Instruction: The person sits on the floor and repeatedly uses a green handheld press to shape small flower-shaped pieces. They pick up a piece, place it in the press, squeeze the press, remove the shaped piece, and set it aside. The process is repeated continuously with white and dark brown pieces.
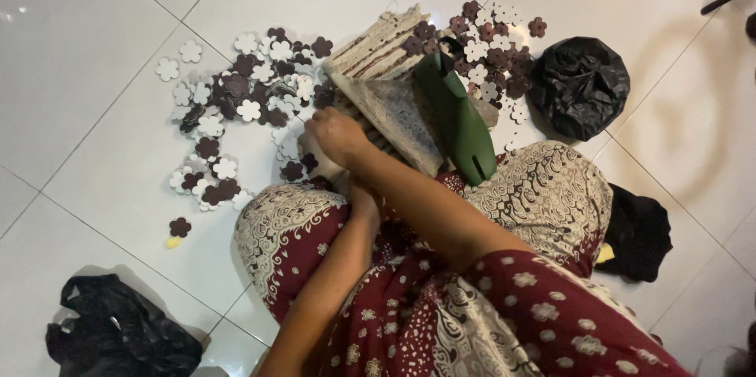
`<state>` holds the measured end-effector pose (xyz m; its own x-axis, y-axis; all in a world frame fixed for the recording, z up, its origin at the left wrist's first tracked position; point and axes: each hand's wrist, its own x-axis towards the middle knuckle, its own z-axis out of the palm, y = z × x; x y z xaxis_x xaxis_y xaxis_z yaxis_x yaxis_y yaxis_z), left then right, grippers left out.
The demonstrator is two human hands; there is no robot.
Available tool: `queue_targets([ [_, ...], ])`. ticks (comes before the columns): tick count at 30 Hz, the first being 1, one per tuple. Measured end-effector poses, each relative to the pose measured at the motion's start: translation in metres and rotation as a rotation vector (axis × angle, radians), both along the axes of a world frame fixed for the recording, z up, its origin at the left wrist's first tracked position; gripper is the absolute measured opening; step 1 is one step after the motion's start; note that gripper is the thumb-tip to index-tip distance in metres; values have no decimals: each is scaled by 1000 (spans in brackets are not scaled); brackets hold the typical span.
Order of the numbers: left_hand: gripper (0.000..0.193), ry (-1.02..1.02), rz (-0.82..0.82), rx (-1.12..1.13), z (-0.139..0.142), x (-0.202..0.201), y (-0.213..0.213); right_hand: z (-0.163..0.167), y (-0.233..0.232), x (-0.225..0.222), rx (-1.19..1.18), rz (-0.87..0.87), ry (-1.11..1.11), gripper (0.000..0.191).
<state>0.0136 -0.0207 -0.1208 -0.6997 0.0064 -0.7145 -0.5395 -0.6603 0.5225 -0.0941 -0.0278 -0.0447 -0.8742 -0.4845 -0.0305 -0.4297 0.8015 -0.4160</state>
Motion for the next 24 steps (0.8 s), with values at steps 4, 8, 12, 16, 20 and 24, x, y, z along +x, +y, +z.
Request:
queue_targets([
  [4, 21, -8, -47, -89, -3, 4, -5, 36, 38, -13, -125, -203, -331, 24],
  [8, 22, 59, -52, -172, 0, 6, -4, 79, 112, -23, -43, -305, -558, 23],
  [12, 25, 95, -89, -294, 13, 1, -7, 88, 154, -20, 249, -104, -583, 12],
  [16, 29, 17, -93, -273, 29, -2, -10, 74, 158, -3, 260, 49, -587, 17],
  [20, 24, 42, -94, -293, 32, -4, -11, 64, 155, 4, 311, 92, -525, 14],
  [24, 19, 278, -101, -309, 21, -4, -8, 65, 158, 9, 181, 96, -159, 28],
])
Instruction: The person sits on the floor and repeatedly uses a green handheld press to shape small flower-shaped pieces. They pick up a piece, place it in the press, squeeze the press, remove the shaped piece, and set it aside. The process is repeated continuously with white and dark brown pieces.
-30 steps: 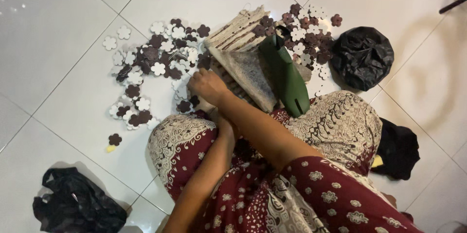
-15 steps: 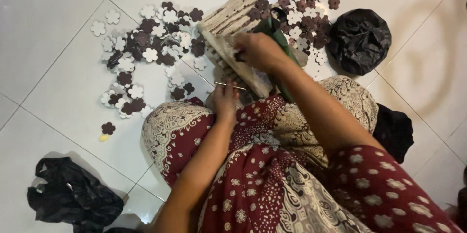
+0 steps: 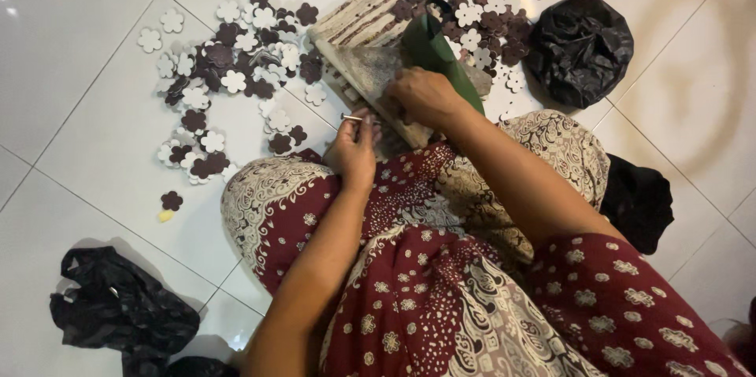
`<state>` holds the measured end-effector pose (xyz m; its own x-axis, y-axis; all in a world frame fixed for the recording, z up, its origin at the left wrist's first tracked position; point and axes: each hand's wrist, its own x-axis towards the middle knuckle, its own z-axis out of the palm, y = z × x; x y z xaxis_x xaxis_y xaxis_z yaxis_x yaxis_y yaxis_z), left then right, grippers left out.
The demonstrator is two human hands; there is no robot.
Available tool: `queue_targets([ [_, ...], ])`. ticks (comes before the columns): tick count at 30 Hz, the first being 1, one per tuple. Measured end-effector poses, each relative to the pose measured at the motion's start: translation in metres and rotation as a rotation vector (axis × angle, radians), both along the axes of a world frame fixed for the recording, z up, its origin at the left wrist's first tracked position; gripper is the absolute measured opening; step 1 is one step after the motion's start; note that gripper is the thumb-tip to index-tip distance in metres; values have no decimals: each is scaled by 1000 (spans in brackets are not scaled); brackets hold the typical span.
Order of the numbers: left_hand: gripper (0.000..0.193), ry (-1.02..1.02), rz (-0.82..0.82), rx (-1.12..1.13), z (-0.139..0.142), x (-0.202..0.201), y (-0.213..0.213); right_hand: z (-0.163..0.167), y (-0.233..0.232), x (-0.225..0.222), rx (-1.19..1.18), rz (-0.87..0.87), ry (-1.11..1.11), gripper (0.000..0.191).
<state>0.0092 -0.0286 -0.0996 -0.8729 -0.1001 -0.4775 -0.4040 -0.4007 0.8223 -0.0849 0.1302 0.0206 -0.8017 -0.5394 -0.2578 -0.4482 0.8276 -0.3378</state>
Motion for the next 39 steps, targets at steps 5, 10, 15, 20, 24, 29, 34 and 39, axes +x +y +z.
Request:
queue_targets([
  [5, 17, 209, -27, 13, -7, -7, 14, 15, 31, 43, -392, -436, 216, 29],
  [10, 16, 326, -120, -167, 3, -11, 21, 10, 65, 95, -439, -855, 167, 55],
  [15, 15, 311, -135, -178, 9, -14, 20, -12, 83, 109, -391, -820, 106, 75],
  [20, 15, 274, -142, -211, 15, -15, 21, -17, 85, 107, -378, -842, 15, 71],
  [24, 16, 314, -128, -210, 30, -15, 19, -10, 83, 105, -407, -827, 19, 69],
  [29, 13, 358, -252, -638, 54, -16, 16, -6, 81, 104, -373, -883, -59, 69],
  [34, 11, 494, -299, -735, 66, -20, 17, -6, 73, 101, -358, -811, 13, 86],
  [39, 12, 473, -337, -782, 69, -25, 17, -2, 60, 92, -227, -866, -67, 106],
])
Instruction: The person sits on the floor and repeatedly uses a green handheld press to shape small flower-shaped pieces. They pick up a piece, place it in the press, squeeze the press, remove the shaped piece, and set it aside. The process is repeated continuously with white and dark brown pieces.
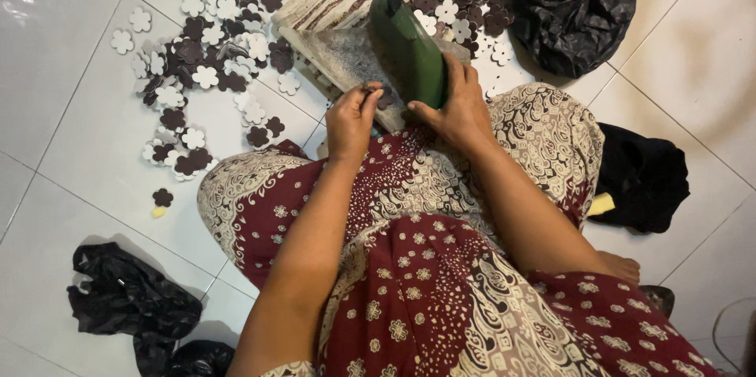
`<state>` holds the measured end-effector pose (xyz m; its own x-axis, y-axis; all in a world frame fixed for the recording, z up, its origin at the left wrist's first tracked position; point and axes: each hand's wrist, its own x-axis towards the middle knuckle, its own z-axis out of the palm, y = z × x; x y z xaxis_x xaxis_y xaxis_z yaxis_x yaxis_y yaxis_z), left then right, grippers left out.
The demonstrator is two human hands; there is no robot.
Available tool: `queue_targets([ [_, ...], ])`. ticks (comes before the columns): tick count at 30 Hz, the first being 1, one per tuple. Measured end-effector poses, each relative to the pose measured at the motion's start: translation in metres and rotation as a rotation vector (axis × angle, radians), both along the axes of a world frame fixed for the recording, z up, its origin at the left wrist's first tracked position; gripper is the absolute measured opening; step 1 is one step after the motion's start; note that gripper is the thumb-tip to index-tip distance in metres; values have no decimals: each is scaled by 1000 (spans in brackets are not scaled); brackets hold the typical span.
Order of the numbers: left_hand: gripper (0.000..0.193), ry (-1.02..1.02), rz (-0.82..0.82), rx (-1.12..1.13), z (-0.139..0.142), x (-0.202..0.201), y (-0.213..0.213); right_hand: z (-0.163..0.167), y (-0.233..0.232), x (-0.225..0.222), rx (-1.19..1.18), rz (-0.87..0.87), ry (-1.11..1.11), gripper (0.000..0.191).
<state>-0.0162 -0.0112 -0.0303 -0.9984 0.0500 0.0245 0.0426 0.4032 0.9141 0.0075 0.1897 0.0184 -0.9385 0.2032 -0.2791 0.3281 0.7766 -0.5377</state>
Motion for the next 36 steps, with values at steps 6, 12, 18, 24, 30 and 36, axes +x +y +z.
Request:
queue_targets([
  [6, 12, 137, -85, -146, 1, -1, 2, 4, -10, -6, 122, -4, -54, 124],
  [12, 14, 66, -162, -208, 4, 0, 4, -4, -17, -9, 91, -12, -56, 126],
  [18, 16, 228, -229, -174, 9, -4, 4, -15, -12, -9, 142, -13, -131, 123],
  [24, 16, 233, -209, -234, 5, -1, 4, -6, -4, -8, 77, 22, -17, 122],
  [30, 21, 225, -207, -292, -22, -1, 7, 48, 20, 40, -321, 121, 385, 107],
  [36, 20, 50, -246, -332, -42, 0, 13, 65, 29, 77, -479, 227, 618, 75],
])
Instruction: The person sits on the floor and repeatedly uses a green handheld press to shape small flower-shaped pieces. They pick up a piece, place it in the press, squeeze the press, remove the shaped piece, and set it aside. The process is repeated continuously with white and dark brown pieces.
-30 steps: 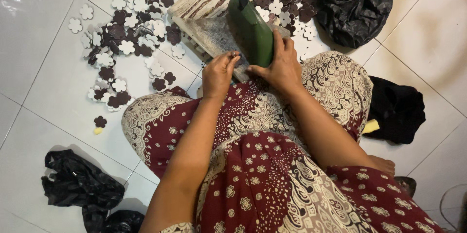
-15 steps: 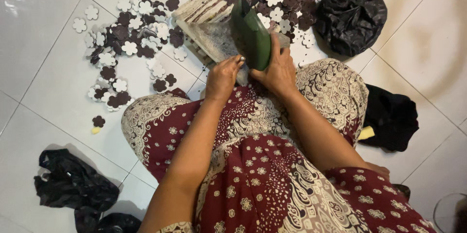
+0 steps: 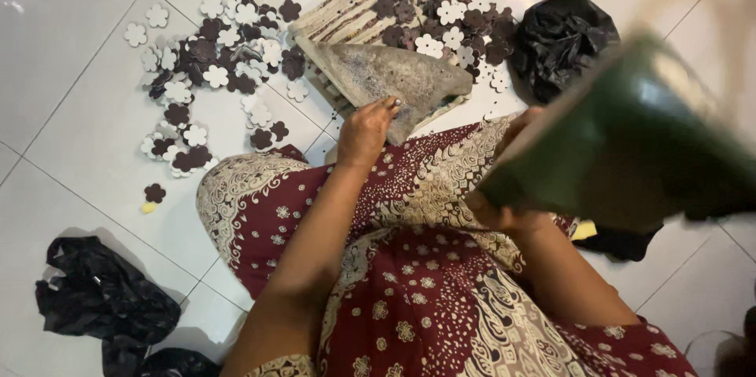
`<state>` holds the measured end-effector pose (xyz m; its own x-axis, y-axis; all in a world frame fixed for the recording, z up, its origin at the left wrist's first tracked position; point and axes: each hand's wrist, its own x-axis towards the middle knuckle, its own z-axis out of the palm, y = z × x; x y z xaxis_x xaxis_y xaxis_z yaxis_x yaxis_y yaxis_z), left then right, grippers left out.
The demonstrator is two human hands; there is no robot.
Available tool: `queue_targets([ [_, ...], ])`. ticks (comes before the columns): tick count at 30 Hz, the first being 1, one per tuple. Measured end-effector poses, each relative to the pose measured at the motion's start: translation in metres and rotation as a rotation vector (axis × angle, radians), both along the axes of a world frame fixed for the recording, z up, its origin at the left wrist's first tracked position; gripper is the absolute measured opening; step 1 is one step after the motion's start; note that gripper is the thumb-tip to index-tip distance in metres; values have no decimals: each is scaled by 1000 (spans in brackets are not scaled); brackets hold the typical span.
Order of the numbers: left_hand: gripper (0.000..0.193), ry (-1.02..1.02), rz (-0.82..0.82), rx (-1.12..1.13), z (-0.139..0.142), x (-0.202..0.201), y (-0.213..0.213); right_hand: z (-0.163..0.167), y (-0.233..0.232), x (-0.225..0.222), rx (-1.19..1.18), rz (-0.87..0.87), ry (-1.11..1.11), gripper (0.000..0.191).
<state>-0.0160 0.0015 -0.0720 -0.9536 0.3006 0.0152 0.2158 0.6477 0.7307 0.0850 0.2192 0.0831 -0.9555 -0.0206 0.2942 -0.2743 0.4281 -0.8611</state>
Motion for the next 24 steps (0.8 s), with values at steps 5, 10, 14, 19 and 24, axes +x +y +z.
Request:
queue_targets([
  [5, 20, 15, 15, -11, -1, 0, -3, 0, -29, -5, 589, -34, -717, 99],
  [10, 15, 16, 10, 83, -1, 6, -8, 9, -41, -5, 717, -2, -793, 113],
  [14, 16, 20, -21, 31, 0, 1, -7, 9, -40, -10, 522, -3, -782, 113],
  [19, 20, -8, -20, 78, 6, 3, -6, 19, -38, -5, 488, -34, -622, 108],
  [24, 22, 48, 4, 151, 4, 5, 1, 39, -20, 8, 141, 3, -177, 103],
])
